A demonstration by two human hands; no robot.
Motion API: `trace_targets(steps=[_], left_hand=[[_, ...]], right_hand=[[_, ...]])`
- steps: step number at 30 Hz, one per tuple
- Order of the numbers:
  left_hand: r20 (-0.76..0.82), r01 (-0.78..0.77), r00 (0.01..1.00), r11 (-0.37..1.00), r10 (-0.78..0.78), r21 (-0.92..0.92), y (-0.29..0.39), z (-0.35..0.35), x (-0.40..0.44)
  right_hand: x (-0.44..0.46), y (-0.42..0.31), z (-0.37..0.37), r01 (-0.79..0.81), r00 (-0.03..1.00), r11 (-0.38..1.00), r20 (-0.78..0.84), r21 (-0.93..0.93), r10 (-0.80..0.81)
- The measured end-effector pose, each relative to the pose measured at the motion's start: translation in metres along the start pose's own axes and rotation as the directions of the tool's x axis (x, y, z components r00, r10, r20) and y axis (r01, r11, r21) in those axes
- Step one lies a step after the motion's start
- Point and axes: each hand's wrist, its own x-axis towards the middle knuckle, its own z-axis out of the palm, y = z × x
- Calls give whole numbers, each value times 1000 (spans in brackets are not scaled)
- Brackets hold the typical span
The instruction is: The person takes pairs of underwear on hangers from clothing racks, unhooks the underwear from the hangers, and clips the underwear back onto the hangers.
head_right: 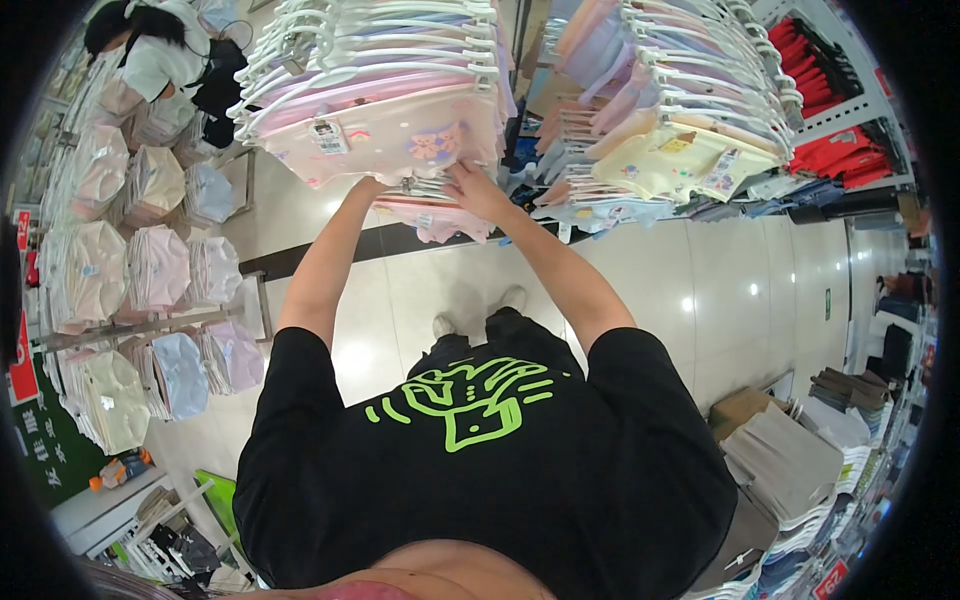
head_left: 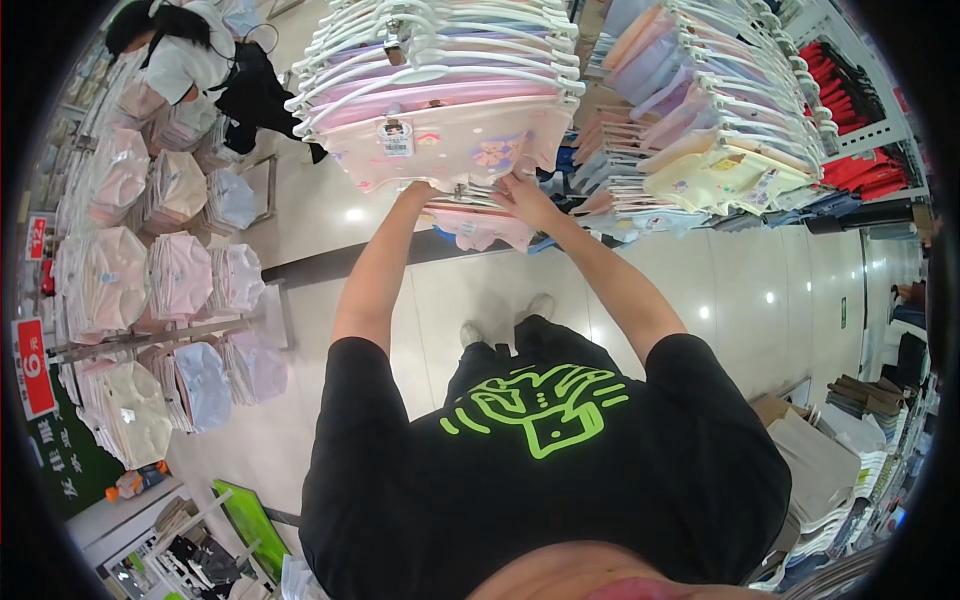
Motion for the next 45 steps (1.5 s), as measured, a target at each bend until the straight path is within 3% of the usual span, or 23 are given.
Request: trace_targets(steps=[2,3,5,6,8,15,17,20,21,24,26,27,28,30,31,33,34,37,39,40,41,42,45], left_hand=[[9,-4,1000,1000,4,4,-2,-6,17],[11,-6,1000,1000,6,6,-1,-5,27],[14,-8,1000,1000,8,11,-3,-4,18],[18,-8,1000,1000,8,14,-1,-6,28],[24,-7,1000,1000,7,23,0,-5,19],[27,21,999,998,-23,64,0,-8,1],[22,27,999,997,-29,74,1,-9,3],[21,23,999,996,-24,84,1,-9,-2],[22,14,1000,996,-16,83,2,-10,-3],[-42,125,991,992,-125,9,22,-21,-17],[44,287,956,957,-289,41,57,-47,-34],[-166,65,983,995,-76,-71,49,-42,-40],[-382,-178,917,975,116,-133,37,-38,-48],[-520,-134,852,986,64,-98,45,-49,-79],[-511,-138,857,985,68,-102,57,-52,-97],[-602,3,787,977,-135,-215,88,-61,-127],[-587,6,798,976,-134,-216,106,-65,-133],[-306,-184,952,827,15,-531,161,-60,-140],[-50,-145,985,636,166,-758,186,-52,-120],[92,-79,953,527,290,-846,203,-47,-113],[239,63,886,408,398,-911,238,-45,-110],[354,225,782,298,514,-928,262,-45,-113],[317,186,816,300,483,-936,246,-61,-163]], right_hand=[[3,12,13,109,968,988,-212,-113,-131],[4,16,13,107,968,987,-216,-120,-131],[5,16,11,-42,994,981,90,-189,60],[4,16,12,-45,994,980,86,-193,63],[1,18,15,-211,976,978,54,5,210],[-23,37,-15,-205,979,976,-33,-72,203],[-42,38,-29,-370,929,923,-55,-109,366],[-86,49,-35,-318,943,938,-153,-138,297],[-103,50,-37,-362,929,924,-131,-126,346],[-162,54,-35,-403,903,907,-218,-125,371],[-195,32,-47,-526,832,841,-280,-125,479],[-209,18,-56,-600,790,786,-267,-146,553],[-217,4,-68,-671,737,723,-255,-166,625],[-225,-28,-98,-660,750,716,-240,-225,616],[-231,-49,-111,-646,763,709,-208,-282,612],[-219,-98,-147,-569,801,736,-45,-367,597],[-210,-125,-162,-463,857,794,26,-394,514],[-169,-191,-197,-133,953,941,220,-312,208],[-137,-229,-204,-227,911,963,317,-143,262],[-120,-235,-204,-133,913,982,369,-135,174],[-103,-251,-200,-259,873,961,403,-92,274],[-88,-245,-192,-252,876,967,414,-43,247],[-46,-233,-172,-328,872,944,396,33,289]])
